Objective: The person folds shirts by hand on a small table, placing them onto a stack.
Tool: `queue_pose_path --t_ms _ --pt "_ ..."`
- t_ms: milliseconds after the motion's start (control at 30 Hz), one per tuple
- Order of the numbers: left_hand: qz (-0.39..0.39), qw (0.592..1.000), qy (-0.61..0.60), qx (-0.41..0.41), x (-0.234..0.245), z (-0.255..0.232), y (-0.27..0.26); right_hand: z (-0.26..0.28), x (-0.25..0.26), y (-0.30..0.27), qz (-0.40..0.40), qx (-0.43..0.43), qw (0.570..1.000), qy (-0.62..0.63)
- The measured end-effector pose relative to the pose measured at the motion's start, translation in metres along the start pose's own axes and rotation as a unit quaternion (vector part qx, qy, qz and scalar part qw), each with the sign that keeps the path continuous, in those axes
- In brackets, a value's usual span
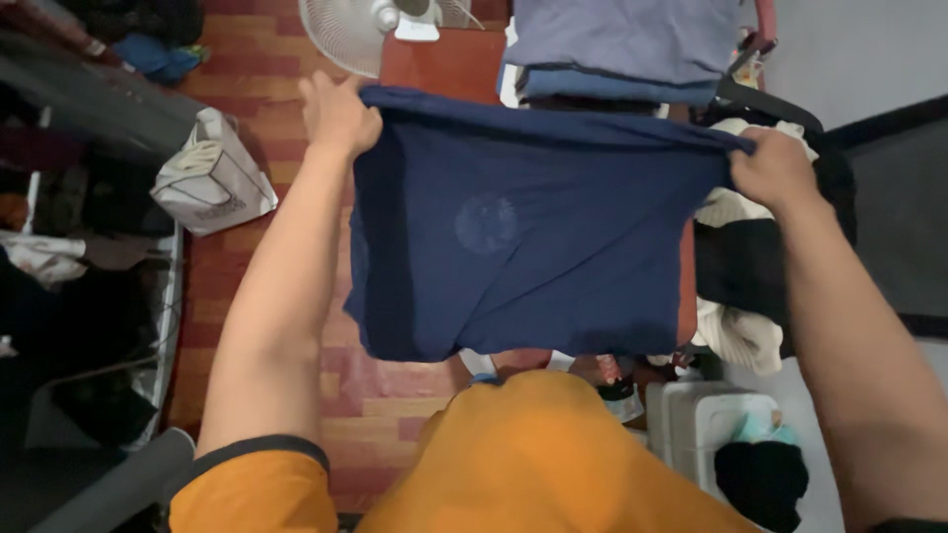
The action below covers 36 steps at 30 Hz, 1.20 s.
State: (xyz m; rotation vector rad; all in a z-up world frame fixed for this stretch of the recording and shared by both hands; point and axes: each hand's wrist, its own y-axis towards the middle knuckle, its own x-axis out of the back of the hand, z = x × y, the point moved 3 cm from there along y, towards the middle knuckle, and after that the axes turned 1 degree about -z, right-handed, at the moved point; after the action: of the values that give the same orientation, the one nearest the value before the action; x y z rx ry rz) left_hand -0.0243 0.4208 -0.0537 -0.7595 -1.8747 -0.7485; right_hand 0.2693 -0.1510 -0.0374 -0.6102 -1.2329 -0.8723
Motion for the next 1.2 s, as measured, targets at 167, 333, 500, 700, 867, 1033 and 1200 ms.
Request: queue_pose_path --t_ms 167,333,500,700,867,1033,1200 --pt "0.274 0.955 0.09 0.064 -0.036 0.031 0.036 -0.001 -0.008 0.014 0.004 -0.074 0.996 -0.05" --pt "0.163 0.969 0.03 0.181 0.025 0.005 0.012 0.0 -0.014 0.033 0.124 -0.272 0.933 0.201" --pt "0.18 0.884 -0.247 0.353 0.016 0.007 0.023 0.009 -0.022 0.049 0.165 -0.334 0.815 0.443" --pt "0.087 0.791 -0.517 0.315 -0.065 0.039 0.051 0.009 -0.057 0.046 0.113 -0.337 0.692 0.628" --pt "-0.042 0.895 -0.386 0.221 -0.099 0.049 0.053 -0.007 -0.084 0.044 0.066 -0.342 0.727 0.592" --pt "-0.103 0.892 -0.402 0.178 -0.109 0.031 0.051 -0.004 -0.094 0.052 0.035 -0.326 0.736 0.593" --pt "-0.028 0.957 -0.263 0.117 -0.101 0.025 0.017 0.003 -0.109 0.035 0.085 -0.323 0.761 0.557"
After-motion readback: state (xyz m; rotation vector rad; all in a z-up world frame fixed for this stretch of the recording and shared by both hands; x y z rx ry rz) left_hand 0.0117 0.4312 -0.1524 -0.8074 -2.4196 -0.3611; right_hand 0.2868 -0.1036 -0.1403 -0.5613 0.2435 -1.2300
